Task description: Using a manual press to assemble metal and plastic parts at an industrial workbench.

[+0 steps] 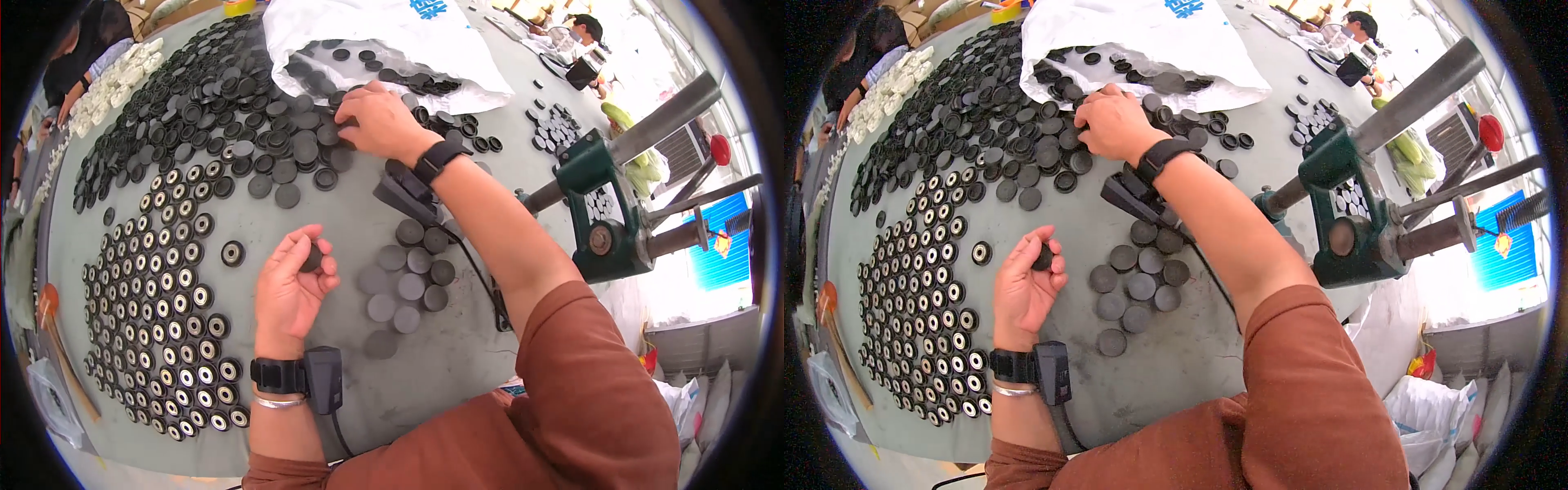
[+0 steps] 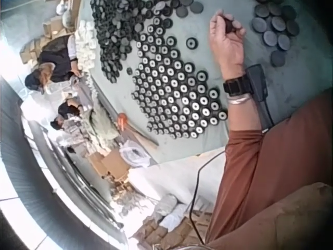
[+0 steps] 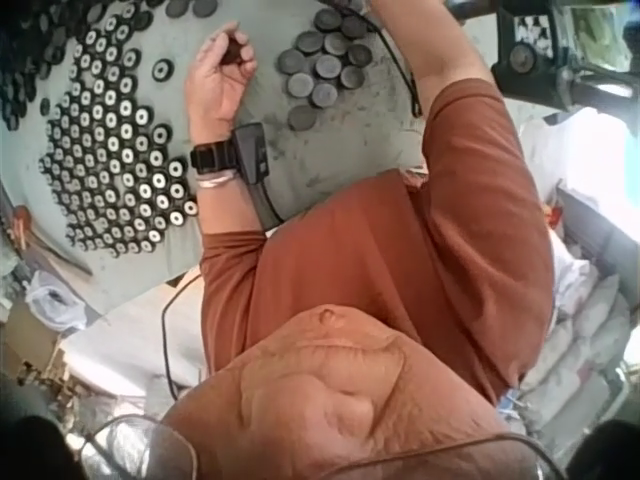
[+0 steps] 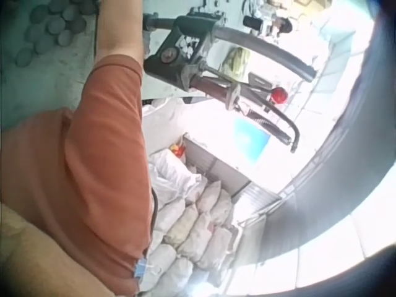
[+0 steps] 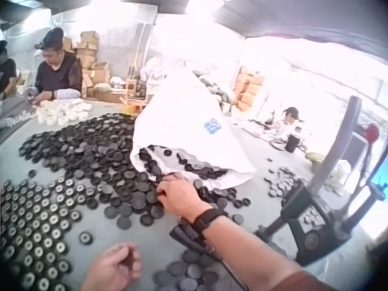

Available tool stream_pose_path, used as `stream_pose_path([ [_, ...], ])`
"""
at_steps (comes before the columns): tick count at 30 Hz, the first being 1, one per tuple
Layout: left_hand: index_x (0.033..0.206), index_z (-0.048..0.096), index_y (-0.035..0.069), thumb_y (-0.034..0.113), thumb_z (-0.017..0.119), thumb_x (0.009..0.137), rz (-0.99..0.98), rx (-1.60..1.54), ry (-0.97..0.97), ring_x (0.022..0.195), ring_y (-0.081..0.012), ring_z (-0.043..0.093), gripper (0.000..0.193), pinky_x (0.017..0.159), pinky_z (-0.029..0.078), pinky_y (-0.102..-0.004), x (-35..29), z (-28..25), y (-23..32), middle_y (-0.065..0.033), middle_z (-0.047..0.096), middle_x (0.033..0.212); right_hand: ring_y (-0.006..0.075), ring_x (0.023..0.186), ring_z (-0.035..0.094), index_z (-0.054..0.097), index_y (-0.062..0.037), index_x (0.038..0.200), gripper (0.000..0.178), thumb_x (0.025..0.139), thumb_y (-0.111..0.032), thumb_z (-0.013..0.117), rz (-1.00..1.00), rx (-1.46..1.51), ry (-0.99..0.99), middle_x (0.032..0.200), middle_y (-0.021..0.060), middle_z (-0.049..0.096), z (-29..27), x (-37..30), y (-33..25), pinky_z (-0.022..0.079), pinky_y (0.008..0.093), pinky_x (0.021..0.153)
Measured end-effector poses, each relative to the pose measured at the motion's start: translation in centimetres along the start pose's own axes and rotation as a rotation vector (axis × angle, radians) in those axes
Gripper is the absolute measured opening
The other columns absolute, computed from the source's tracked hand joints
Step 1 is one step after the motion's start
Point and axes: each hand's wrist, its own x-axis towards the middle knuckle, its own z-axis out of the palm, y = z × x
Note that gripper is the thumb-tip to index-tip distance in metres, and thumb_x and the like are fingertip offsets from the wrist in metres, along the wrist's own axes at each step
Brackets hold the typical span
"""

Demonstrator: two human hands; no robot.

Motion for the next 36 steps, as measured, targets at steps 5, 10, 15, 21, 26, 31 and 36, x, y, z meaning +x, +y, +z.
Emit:
stream_pose_path([
  [5,0.109,0.048,0.002,0.018,0.045,0.093,0.008,-0.022,-0.016,0.072,-0.0154,0.056,0.023,0.063,0.051,-0.0288,0.2,0.0,-0.3,-0.0063,0.055,0.089,0.0347,0.087,0.058,0.066,-0.0053,0.088,0.023,0.068,-0.018,0.063,-0.043,0.103,-0.050,0.092,0.0127,0.063,0.5,0.5,-1.5,0.046,0.0391,0.081],
  [10,0.108,0.049,0.003,0.018,0.046,0.092,0.041,-0.040,-0.027,0.075,-0.0157,0.056,0.022,0.065,0.052,-0.0298,-0.1,-0.6,-0.2,-0.0065,0.055,0.091,0.0189,0.076,0.061,0.058,0.0003,0.106,0.036,0.075,-0.014,0.067,0.349,0.733,-0.377,0.087,0.0106,0.061,-1.7,0.8,-2.7,0.049,0.0284,0.070],
  [15,0.111,0.049,0.002,0.018,0.047,0.092,0.048,-0.037,-0.020,0.075,-0.0154,0.055,0.024,0.067,0.051,-0.0297,-0.1,-0.4,-0.4,-0.0059,0.054,0.091,0.0111,0.073,0.058,0.057,-0.0011,0.094,0.020,0.077,-0.005,0.066,0.494,1.315,-0.413,0.087,0.0042,0.060,-2.7,-1.2,-3.7,0.048,0.0231,0.066],
  [21,0.117,0.047,0.002,0.017,0.047,0.092,0.051,-0.008,0.031,0.074,-0.0145,0.054,0.029,0.067,0.050,-0.0307,0.2,0.0,-0.3,-0.0055,0.054,0.090,0.0108,0.067,0.059,0.059,0.0007,0.091,0.016,0.077,-0.006,0.064,0.573,1.104,-0.303,0.077,0.0053,0.062,-2.4,-2.3,-6.2,0.050,0.0238,0.063],
  [26,0.116,0.047,0.000,0.017,0.047,0.092,0.040,-0.004,0.066,0.073,-0.0142,0.054,0.029,0.067,0.050,-0.0312,0.1,0.2,-0.1,-0.0055,0.054,0.091,0.0127,0.068,0.060,0.064,-0.0017,0.092,0.018,0.076,-0.010,0.063,0.155,0.594,-0.090,0.079,0.0076,0.065,-1.2,-2.0,-7.1,0.050,0.0268,0.065],
  [31,0.114,0.048,-0.002,0.015,0.047,0.091,0.025,0.045,0.042,0.077,-0.0155,0.056,0.028,0.068,0.050,-0.0319,0.2,0.1,-0.4,-0.0057,0.055,0.092,0.0245,0.070,0.062,0.065,-0.0058,0.093,0.021,0.073,-0.012,0.060,-0.183,0.419,-0.135,0.078,0.0133,0.064,-0.2,-0.3,-10.0,0.049,0.0320,0.065],
  [36,0.111,0.050,0.000,0.020,0.036,0.095,0.068,0.084,0.054,0.089,-0.0197,0.059,0.030,0.073,0.051,-0.0354,-0.1,0.4,-0.6,-0.0091,0.059,0.100,0.0278,0.071,0.062,0.065,-0.0048,0.092,0.021,0.074,-0.012,0.056,-0.286,0.409,-0.095,0.079,0.0151,0.064,1.9,1.7,-12.2,0.049,0.0349,0.066],
])
